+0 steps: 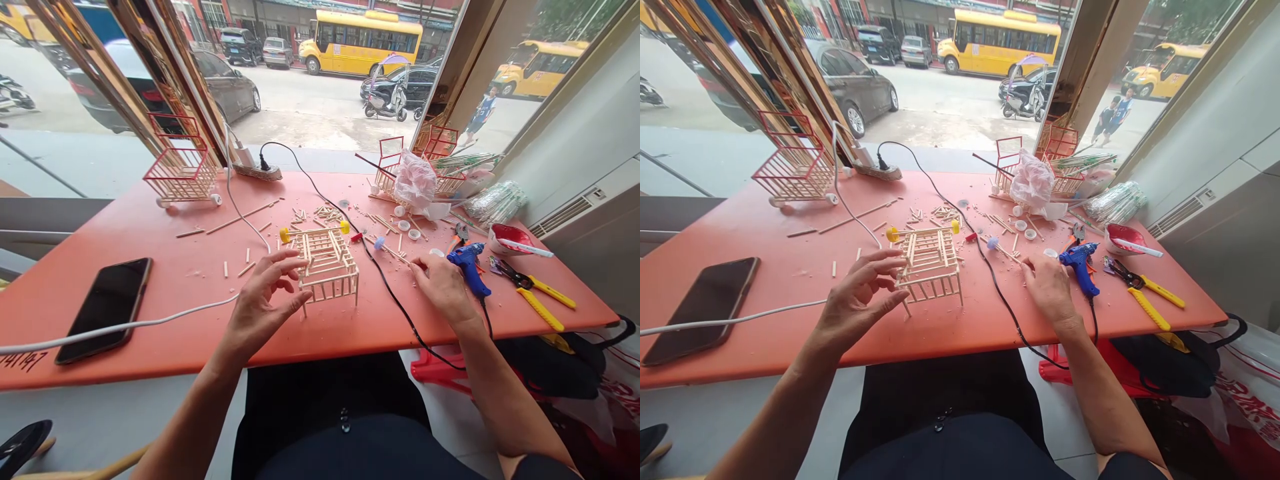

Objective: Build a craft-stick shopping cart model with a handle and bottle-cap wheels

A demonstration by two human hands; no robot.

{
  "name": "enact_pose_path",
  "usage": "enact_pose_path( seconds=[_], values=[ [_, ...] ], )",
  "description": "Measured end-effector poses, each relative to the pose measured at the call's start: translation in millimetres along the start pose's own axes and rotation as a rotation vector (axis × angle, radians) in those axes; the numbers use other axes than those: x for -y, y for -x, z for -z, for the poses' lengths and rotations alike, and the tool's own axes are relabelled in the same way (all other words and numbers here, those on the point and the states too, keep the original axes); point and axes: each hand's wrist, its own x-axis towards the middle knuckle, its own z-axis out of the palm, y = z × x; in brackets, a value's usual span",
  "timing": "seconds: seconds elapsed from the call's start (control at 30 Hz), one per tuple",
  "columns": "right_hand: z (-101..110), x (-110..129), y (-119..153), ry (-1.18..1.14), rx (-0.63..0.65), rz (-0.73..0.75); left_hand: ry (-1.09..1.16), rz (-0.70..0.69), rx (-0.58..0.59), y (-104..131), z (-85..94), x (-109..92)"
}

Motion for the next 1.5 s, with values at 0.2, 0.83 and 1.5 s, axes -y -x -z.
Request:
enact_pose_path(
  seconds=[0.2,0.83,1.5],
  values=[
    [1.4,4.3,2.3,0.046,0.03,-0.006,-0.063,-0.065,0.017,-0.9,-0.1,-1.2],
    [-5.4,69.0,44.8,-0.632,0.152,0.283,-0.065,-0.048,0.017,0.6,-5.1,-4.4],
    [-3.7,64.1,2.6,-0.475,0.017,0.402,-0.259,-0.067,-0.192,-1.9,4.4,-38.6]
  ],
)
